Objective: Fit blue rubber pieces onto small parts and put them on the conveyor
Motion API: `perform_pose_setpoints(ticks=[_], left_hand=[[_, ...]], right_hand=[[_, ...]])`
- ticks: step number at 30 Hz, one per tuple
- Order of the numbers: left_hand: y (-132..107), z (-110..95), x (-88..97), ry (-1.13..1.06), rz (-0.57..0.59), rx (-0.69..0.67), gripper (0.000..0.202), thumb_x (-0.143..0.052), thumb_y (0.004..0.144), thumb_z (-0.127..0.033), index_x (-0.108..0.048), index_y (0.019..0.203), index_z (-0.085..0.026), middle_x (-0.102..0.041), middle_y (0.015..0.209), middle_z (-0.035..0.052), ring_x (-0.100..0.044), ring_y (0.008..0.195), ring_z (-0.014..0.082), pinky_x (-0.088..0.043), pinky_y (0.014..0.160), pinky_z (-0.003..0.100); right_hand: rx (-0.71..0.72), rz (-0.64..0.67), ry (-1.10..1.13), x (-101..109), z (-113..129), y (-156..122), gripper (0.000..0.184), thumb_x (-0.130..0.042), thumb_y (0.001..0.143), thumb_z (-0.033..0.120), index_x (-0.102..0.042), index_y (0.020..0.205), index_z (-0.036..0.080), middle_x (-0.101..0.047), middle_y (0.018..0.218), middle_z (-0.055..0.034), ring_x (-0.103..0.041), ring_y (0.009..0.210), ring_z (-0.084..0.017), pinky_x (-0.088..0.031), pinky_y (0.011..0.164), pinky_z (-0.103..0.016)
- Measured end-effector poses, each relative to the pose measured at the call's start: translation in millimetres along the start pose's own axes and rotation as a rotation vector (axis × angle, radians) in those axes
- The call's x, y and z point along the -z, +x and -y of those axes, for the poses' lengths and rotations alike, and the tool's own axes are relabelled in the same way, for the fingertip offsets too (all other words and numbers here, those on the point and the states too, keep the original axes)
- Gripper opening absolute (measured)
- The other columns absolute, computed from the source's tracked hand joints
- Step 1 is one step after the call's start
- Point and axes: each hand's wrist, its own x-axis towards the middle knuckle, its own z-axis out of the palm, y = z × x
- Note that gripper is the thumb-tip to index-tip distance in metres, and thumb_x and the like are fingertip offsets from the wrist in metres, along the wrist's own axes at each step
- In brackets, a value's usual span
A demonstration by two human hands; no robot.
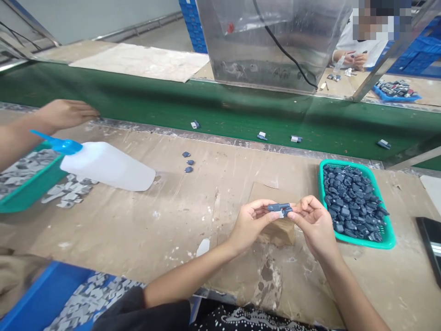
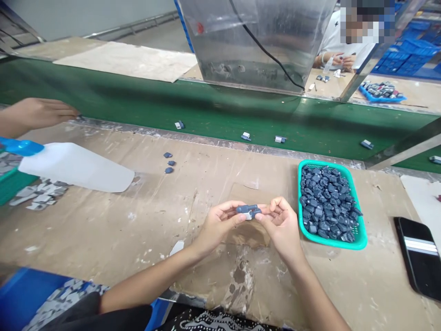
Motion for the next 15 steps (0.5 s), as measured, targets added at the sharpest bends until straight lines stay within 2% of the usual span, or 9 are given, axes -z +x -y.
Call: perform_pose_setpoints(ticks=[8, 12, 15], left_hand=[[1, 2, -15.3, 0.122, 0.049, -0.108, 0.020, -0.067, 0.068, -0.025, -0.064, 0.084, -0.013, -0.066, 0.083, 0.0040, -0.060, 0.077, 0.0138, -0.048, 0.074, 0.024], [-6, 0, -25.2, 0.081, 0.067, -0.139, 0.016, -0.063, 0.072, -0.023, -0.064, 0.086, -0.015, -0.066, 0.087, 0.0038, -0.061, 0.082, 0.0139, -0.048, 0.079, 0.025], [-11, -5, -32.9, 0.070, 0.061, -0.208, 0.015, -0.062, 0.073, -0.022, -0.065, 0.087, -0.015, -0.065, 0.088, 0.0036, -0.061, 0.083, 0.0137, -0.048, 0.079, 0.023]], right_hand=[[0.064, -0.053, -0.087, 6, 10, -11, 0.029, -0.071, 0.067, 0.016, -0.042, 0.070, 0.021, -0.063, 0.071, 0.0025, -0.063, 0.072, -0.011, -0.050, 0.066, -0.020], [0.110, -0.095, -0.085, 5, 10, -19, 0.027, -0.069, 0.069, 0.016, -0.042, 0.068, 0.020, -0.059, 0.067, 0.0030, -0.064, 0.085, -0.016, -0.050, 0.072, -0.023], [0.212, -0.138, -0.121, 0, 15, -29, 0.023, -0.063, 0.075, 0.015, -0.042, 0.069, 0.021, -0.056, 0.067, 0.0031, -0.062, 0.093, -0.020, -0.049, 0.077, -0.027]])
